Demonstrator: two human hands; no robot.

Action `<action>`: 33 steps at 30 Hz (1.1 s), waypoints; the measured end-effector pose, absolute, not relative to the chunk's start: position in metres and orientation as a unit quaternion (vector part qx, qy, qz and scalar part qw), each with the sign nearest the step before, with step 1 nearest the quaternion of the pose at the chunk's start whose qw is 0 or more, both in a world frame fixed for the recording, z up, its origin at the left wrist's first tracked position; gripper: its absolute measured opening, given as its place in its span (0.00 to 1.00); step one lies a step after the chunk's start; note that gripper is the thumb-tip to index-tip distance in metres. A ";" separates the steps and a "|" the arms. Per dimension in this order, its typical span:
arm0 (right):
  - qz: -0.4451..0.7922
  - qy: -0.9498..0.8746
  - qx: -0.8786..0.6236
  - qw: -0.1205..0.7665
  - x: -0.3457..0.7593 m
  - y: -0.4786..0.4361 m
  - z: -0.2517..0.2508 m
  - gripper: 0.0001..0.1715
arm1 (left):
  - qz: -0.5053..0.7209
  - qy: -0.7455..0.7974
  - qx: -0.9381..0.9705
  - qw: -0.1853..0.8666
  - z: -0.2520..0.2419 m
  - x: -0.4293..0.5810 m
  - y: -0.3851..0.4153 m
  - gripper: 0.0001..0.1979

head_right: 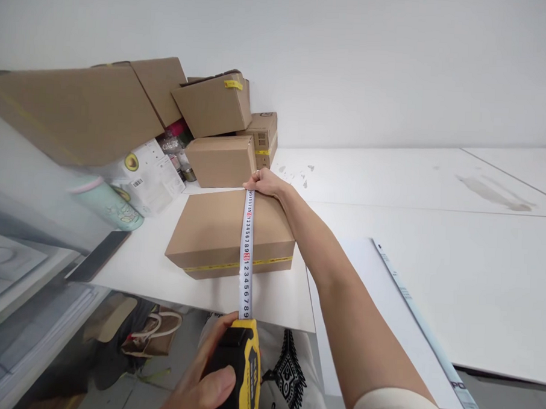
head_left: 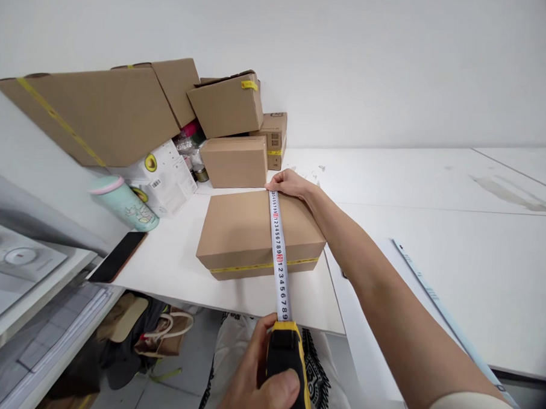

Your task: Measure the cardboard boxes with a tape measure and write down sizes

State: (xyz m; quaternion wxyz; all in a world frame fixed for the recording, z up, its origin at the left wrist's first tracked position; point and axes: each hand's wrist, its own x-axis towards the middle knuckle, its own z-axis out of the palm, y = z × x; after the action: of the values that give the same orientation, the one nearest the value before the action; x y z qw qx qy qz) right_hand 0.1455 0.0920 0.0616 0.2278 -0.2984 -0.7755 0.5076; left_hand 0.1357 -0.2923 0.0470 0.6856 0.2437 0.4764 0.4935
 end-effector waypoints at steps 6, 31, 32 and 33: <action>0.541 -0.740 -0.260 0.303 0.162 0.092 0.099 0.13 | 0.482 0.516 0.289 0.646 0.041 0.120 -0.292 0.45; 0.433 -0.665 -0.285 0.538 0.319 -0.025 0.125 0.18 | 0.469 0.575 0.520 0.424 0.003 0.021 -0.323 0.48; 0.455 -0.653 -0.315 0.517 0.321 -0.025 0.107 0.18 | 0.491 0.569 0.510 0.419 -0.001 0.012 -0.324 0.49; 0.482 -0.642 -0.346 0.485 0.323 -0.026 0.086 0.17 | 0.510 0.567 0.496 0.414 -0.004 0.003 -0.324 0.50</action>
State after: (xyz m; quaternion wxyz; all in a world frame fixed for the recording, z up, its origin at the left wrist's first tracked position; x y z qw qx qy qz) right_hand 0.3226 -0.0260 0.0855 0.4852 -0.3464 -0.6417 0.4825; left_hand 0.0031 -0.3236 -0.0041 0.4144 0.4959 0.5672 0.5105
